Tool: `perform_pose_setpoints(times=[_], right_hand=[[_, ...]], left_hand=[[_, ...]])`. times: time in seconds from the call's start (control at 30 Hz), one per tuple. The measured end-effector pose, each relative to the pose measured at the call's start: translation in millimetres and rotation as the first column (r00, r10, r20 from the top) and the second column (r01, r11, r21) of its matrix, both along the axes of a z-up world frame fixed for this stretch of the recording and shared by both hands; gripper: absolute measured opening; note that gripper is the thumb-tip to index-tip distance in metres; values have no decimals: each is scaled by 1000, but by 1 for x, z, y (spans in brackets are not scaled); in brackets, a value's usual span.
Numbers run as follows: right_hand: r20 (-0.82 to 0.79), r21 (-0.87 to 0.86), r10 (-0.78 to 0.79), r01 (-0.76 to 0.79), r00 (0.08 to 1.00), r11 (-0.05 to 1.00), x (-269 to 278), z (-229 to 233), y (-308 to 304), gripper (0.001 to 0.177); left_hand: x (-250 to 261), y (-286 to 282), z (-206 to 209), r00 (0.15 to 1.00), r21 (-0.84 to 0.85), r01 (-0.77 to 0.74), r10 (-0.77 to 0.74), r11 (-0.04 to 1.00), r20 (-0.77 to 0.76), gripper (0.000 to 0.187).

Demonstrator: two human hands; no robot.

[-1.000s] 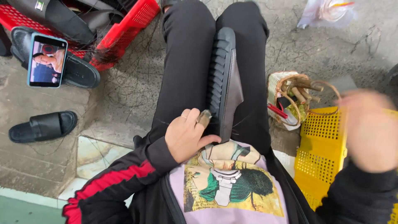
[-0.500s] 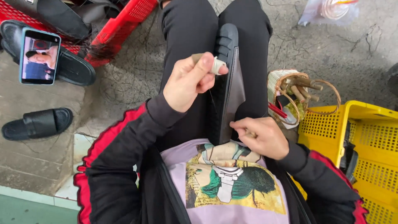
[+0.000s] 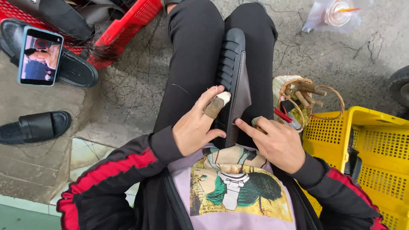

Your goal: Hand-sewing the sole of a shoe using a needle and thread while sitting on the floor.

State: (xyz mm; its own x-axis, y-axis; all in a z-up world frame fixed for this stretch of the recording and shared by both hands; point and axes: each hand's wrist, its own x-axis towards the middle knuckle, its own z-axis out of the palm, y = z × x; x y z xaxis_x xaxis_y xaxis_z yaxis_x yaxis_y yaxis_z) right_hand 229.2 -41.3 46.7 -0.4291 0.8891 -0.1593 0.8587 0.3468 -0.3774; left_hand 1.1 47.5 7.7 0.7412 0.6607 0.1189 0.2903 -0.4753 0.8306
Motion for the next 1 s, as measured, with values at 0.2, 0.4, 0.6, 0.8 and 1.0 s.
perform_pose_setpoints(times=[0.2,0.4,0.6,0.8,1.0], right_hand=[[50,174,43,-51,998,983,-11,-25,-5,36],[11,204,-88,83,996,976,-32,-26,1,23],[-323,161,-197,259,926,952,-30,-31,-1,29],[-218,114,-105,132,970,985,-20,1,12,27],[267,38,102,-116,958,992,33,41,7,47]], left_hand=[[6,0,-28,993,-18,-24,26,1000,113,87],[-6,-10,-22,999,350,-42,46,936,-3,52],[-15,-10,27,881,-891,192,327,412,341,14],[-4,-28,-33,964,-809,-83,252,582,82,36],[16,-23,-4,991,74,11,-1,997,-133,28]])
